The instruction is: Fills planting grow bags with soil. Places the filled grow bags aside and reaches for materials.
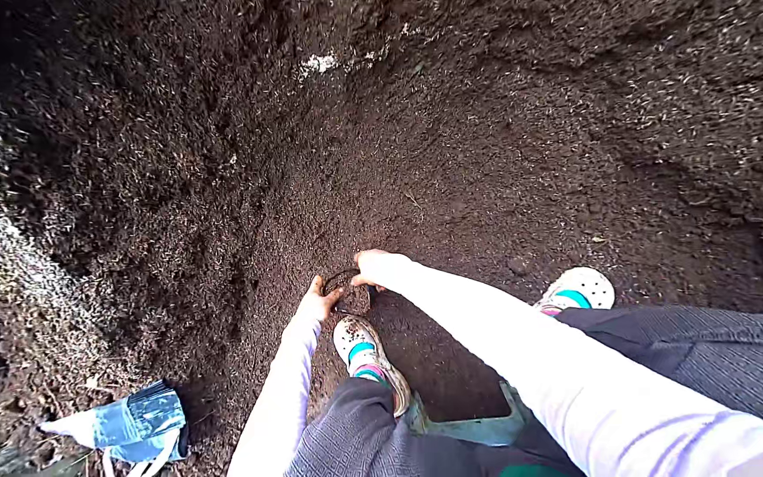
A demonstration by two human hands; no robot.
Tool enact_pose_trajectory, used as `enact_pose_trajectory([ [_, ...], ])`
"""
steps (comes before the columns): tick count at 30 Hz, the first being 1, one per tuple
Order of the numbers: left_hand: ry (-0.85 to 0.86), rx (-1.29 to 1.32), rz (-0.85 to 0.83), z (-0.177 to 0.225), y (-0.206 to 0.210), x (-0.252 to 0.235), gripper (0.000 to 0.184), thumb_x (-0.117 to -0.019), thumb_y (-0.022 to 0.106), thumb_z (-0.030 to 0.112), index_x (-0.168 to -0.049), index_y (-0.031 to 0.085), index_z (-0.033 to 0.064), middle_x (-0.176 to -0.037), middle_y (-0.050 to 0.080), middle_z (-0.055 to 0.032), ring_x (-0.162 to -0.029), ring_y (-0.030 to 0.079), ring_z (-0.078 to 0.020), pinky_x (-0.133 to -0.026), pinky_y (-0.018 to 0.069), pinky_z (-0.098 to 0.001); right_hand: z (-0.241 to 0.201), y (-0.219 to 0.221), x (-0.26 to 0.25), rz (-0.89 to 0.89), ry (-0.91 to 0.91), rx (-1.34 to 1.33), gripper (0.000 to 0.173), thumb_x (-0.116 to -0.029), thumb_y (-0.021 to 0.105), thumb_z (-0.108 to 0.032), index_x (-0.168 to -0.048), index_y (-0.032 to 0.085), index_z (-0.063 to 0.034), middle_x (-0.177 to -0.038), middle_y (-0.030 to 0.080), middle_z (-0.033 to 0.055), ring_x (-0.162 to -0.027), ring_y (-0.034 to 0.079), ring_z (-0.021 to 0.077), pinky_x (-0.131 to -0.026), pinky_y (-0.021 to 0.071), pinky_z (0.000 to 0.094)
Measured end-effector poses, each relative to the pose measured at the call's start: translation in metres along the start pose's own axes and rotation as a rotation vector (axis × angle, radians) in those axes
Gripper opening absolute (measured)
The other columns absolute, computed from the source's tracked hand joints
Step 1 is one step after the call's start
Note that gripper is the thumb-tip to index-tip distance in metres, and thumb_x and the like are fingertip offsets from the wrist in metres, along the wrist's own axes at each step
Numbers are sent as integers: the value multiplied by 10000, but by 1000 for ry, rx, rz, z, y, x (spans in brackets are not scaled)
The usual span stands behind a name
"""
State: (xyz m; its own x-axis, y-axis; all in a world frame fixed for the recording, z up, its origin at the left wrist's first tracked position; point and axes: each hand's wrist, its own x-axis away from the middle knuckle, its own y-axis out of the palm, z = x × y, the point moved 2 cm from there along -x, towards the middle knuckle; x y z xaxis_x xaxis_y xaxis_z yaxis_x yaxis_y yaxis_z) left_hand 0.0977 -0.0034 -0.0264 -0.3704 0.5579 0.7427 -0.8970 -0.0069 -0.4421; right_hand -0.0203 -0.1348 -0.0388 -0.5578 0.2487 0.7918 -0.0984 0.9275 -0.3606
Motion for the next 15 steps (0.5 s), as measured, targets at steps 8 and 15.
enact_pose_trajectory([
  [8, -23, -454, 124, 12, -5, 14, 526, -1014, 645, 388, -1428, 502, 98, -1173, 695, -229, -1134, 672, -418, -971, 503, -638, -5, -30, 14, 40, -190, 37, 500, -972, 716, -363, -1312, 624, -8, -1225, 662, 246, -1112, 653, 401, -915, 523, 612],
  [15, 141, -155, 177, -2, -16, 30, 691, -1008, 625, 450, -1541, 416, 64, -1364, 626, -196, -1175, 659, -318, -1014, 519, -521, 13, -176, -64, 667, -230, -50, 656, -1015, 613, -430, -1595, 398, -208, -1681, 272, 147, -1548, 205, 421, -1183, 215, 700],
])
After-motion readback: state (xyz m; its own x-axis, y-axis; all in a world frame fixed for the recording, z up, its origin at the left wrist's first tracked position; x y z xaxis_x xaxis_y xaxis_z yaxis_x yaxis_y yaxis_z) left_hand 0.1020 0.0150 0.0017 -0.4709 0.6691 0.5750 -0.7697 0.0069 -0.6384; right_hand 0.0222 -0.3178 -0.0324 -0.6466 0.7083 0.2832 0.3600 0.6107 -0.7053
